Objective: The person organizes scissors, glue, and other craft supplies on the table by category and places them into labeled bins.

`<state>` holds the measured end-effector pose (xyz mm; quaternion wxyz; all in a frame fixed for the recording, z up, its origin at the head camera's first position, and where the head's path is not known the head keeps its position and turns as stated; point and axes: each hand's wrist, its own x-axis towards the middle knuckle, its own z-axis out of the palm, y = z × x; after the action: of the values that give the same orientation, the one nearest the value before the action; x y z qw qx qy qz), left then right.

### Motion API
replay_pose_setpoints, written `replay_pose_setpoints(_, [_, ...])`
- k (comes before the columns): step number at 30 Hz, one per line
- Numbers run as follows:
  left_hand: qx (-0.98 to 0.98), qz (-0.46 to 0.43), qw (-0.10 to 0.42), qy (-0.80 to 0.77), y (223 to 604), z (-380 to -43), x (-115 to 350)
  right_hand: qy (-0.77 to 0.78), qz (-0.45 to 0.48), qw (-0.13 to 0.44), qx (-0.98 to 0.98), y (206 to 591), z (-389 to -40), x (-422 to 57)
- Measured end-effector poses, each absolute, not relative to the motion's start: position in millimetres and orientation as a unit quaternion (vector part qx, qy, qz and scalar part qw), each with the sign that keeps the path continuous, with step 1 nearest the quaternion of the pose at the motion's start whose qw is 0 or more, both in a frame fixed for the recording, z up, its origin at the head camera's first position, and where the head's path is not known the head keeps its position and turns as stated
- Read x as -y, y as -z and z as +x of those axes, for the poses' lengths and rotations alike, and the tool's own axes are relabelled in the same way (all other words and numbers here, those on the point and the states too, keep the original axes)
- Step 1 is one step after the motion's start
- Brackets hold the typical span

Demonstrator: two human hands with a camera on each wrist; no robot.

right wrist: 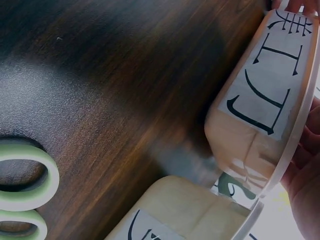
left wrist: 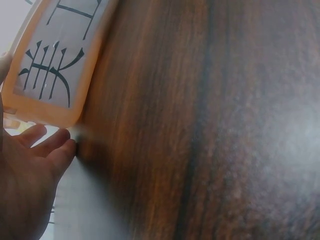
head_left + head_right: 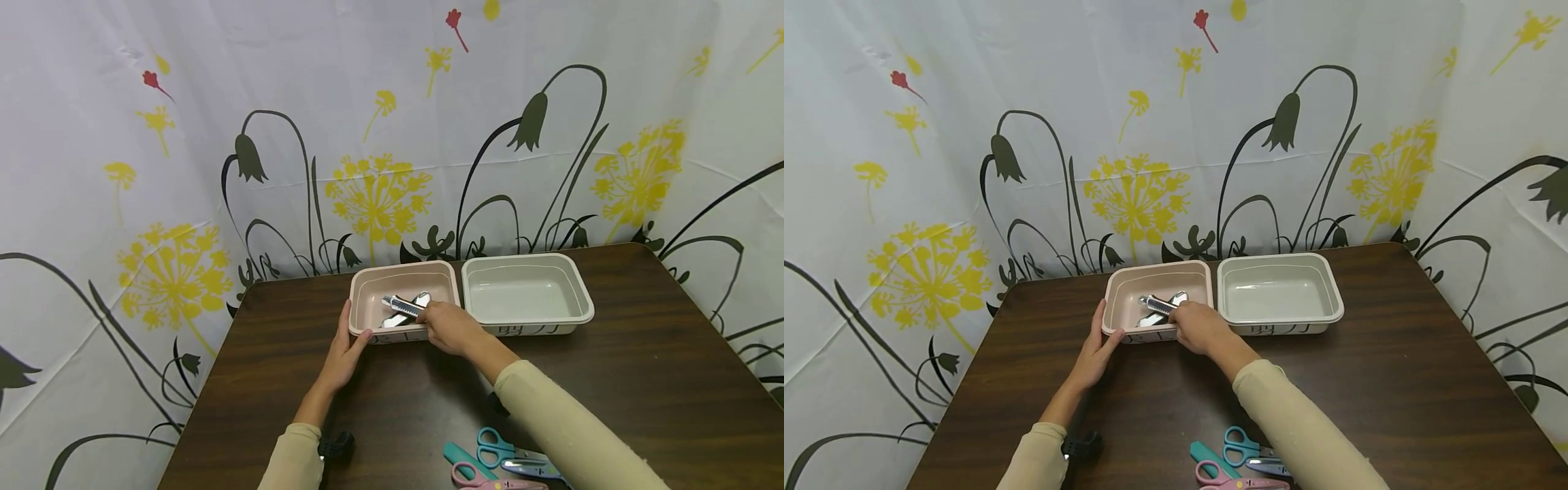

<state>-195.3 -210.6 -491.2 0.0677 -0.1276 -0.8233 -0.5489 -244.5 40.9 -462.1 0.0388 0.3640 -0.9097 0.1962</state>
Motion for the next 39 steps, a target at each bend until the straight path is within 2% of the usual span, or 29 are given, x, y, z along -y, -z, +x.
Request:
replay_pose_setpoints(23, [0.823, -0.125, 0.076, 0.55, 492, -196, 210, -0.191, 0.37, 0.03, 0.908, 464, -247, -44])
replay_pose_setpoints(39, [0.825, -0.125, 0.075, 0.547, 493, -196, 210, -0.214, 0.363, 0.087, 0.903, 463, -231, -51])
